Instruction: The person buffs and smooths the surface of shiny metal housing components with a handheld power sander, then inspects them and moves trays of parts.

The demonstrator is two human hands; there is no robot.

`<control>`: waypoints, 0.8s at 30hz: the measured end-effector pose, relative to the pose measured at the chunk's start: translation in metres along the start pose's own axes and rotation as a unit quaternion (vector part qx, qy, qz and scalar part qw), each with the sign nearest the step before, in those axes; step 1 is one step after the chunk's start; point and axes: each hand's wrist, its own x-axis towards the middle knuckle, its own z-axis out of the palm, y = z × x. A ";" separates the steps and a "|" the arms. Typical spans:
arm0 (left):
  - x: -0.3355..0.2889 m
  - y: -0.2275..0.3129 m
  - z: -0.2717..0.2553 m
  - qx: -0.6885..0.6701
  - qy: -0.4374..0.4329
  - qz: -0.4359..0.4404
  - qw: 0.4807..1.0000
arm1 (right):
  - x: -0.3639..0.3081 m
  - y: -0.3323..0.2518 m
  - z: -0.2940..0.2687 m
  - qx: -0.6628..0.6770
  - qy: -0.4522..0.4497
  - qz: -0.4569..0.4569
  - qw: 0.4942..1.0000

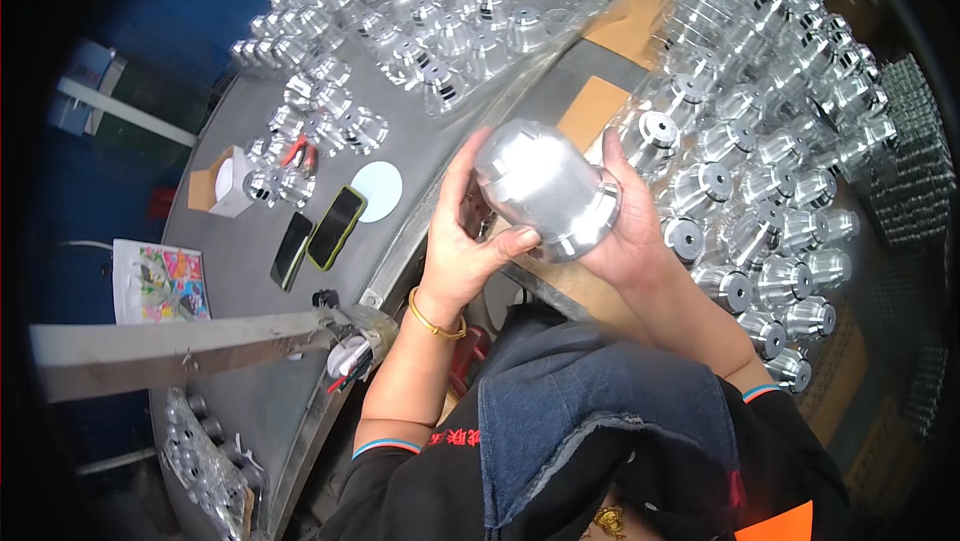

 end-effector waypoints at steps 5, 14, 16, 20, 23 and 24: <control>-0.012 0.013 0.009 -0.014 0.075 -0.028 0.997 | -0.005 0.006 0.002 -0.018 0.018 -0.010 1.000; -0.021 0.018 0.019 -0.002 0.092 -0.018 0.996 | -0.011 0.005 0.003 0.024 0.017 0.014 0.999; -0.023 0.017 0.020 0.002 0.091 -0.013 0.996 | -0.013 0.005 0.002 0.027 -0.009 0.016 0.999; -0.026 0.016 0.021 -0.002 0.090 -0.006 0.996 | -0.016 0.005 0.004 0.012 -0.028 0.018 0.999; -0.028 0.018 0.021 -0.009 0.092 -0.007 0.996 | -0.017 0.006 0.006 0.010 -0.013 0.023 1.000; -0.028 0.018 0.020 -0.009 0.092 -0.008 0.996 | -0.017 0.007 0.006 -0.009 0.006 0.012 1.000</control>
